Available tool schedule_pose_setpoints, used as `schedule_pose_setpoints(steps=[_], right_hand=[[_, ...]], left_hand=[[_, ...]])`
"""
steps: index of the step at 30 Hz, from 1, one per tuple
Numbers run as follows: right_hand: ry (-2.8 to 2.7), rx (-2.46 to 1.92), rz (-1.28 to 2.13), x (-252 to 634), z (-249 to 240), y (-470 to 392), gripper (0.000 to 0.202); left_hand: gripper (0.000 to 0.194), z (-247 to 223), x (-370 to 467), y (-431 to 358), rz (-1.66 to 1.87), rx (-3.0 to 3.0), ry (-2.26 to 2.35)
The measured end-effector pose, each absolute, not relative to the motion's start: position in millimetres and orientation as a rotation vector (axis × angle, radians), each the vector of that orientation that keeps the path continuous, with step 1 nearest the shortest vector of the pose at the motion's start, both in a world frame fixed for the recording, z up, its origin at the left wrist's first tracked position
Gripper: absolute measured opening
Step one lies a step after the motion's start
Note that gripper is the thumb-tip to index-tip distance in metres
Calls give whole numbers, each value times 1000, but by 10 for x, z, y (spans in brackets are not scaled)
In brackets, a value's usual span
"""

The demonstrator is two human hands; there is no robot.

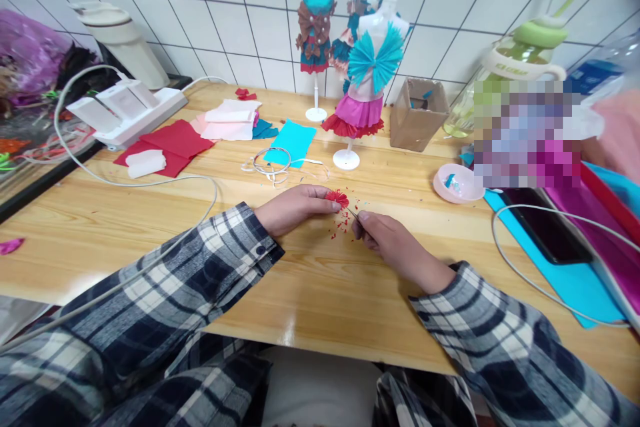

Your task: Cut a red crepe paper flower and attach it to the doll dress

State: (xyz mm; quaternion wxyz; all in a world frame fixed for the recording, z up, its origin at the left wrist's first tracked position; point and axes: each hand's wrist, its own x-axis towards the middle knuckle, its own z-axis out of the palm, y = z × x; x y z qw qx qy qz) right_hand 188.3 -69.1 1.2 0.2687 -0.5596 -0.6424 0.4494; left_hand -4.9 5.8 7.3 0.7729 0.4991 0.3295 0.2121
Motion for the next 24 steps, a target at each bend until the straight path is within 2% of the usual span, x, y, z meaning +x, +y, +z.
schedule_pose_setpoints(steps=[24], right_hand=[[-1861, -1556, 1092, 1818, -4, -708, 40]], left_hand=[[11, 95, -20, 37, 433, 1105, 706]])
